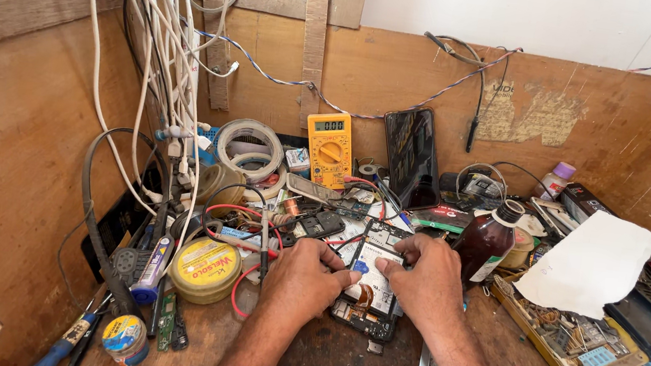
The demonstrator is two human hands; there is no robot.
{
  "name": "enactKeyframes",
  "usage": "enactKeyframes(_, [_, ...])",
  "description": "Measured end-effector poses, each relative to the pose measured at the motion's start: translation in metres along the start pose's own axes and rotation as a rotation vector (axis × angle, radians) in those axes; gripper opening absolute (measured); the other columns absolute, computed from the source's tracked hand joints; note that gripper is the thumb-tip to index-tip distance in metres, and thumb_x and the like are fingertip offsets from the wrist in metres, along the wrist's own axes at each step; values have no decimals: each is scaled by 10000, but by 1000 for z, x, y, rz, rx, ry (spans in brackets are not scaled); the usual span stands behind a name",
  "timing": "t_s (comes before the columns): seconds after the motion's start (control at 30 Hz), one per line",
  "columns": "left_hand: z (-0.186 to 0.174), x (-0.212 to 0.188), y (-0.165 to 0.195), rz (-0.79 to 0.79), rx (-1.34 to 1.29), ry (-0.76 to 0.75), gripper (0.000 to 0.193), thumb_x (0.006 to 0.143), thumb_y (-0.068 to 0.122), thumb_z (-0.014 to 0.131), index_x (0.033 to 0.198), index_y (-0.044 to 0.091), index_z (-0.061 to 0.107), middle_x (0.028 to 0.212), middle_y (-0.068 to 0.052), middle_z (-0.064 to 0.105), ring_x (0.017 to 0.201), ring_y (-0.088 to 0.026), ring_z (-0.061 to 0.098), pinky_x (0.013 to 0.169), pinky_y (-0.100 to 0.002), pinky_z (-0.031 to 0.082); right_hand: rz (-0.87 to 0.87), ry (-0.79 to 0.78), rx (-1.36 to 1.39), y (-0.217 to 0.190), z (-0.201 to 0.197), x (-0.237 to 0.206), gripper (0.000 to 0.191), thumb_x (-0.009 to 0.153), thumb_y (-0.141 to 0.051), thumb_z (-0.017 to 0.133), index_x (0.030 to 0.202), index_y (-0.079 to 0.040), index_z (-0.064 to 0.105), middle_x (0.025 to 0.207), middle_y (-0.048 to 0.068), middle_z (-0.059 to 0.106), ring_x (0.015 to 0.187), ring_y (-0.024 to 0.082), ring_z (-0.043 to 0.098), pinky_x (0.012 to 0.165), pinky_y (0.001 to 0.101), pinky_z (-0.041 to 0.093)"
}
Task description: The person works at a cluttered repair bench on a disassembled smartphone, prying at its internals and removing the orange mid-frame assembly. They then peel the protective wrapping off a replacement battery, position it in the phone body, and set the phone aside on the bench.
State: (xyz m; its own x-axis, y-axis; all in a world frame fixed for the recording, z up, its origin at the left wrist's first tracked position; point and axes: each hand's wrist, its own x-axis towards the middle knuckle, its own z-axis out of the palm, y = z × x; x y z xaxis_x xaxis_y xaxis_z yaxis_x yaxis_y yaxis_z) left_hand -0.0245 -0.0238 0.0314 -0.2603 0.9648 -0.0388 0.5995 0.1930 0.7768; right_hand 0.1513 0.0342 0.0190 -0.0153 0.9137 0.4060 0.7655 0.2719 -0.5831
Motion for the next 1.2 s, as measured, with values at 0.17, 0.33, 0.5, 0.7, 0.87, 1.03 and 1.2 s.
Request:
enactKeyframes(0.17, [1, -4, 2, 6, -33, 35, 350, 720, 360, 888, 972, 135, 795, 851, -34, 786, 864, -197, 764, 804, -387, 580, 51, -34, -2, -1, 1, -1, 423, 685, -237, 916, 997, -8, 743, 907, 134, 690, 863, 250, 693, 778, 401, 560])
enactKeyframes(0.33, [5, -8, 5, 24, -72, 87, 332, 731, 323, 869, 1019, 181, 784, 836, -36, 786, 835, -209, 766, 769, -402, 579, 65, -34, -94, -5, 1, -4, 444, 688, -257, 930, 1006, -11, 741, 970, 169, 671, 911, 276, 669, 820, 406, 547])
enactKeyframes(0.5, [6, -8, 6, 3, -97, 118, 331, 719, 329, 883, 980, 146, 792, 851, -25, 789, 841, -202, 769, 780, -388, 588, 114, -15, -31, -6, 2, -4, 615, 684, -233, 913, 1144, 49, 618, 1061, 185, 656, 946, 300, 686, 842, 434, 560])
enactKeyframes(0.7, [4, -10, 8, -54, -74, 95, 331, 718, 377, 888, 915, 122, 815, 866, -34, 801, 872, -211, 772, 804, -399, 586, 105, -24, -106, -7, 1, -8, 579, 746, -281, 884, 1141, 49, 619, 1094, 224, 654, 1014, 346, 680, 873, 451, 552])
enactKeyframes(0.87, [4, -9, 9, -25, -5, 56, 385, 712, 421, 901, 895, 101, 792, 871, -76, 795, 889, -226, 755, 830, -418, 576, 250, -52, -82, -10, -2, -8, 516, 849, -325, 808, 1178, 18, 605, 990, 219, 729, 987, 379, 714, 903, 482, 546])
enactKeyframes(1.03, [9, 1, 1, -59, -99, 16, 404, 685, 381, 931, 862, 51, 777, 854, -103, 778, 842, -221, 752, 790, -392, 581, 347, 28, 47, -16, -6, -6, 500, 827, -285, 815, 1207, -25, 621, 915, 145, 769, 897, 270, 744, 860, 427, 558])
enactKeyframes(1.2, [21, 17, -9, -37, -778, -98, 348, 761, 175, 872, 1000, -13, 703, 854, -120, 784, 733, -210, 728, 614, -358, 585, 335, 59, 617, -19, -7, -5, 441, 823, -96, 795, 1204, 35, 617, 877, 130, 735, 781, 173, 699, 690, 318, 551])
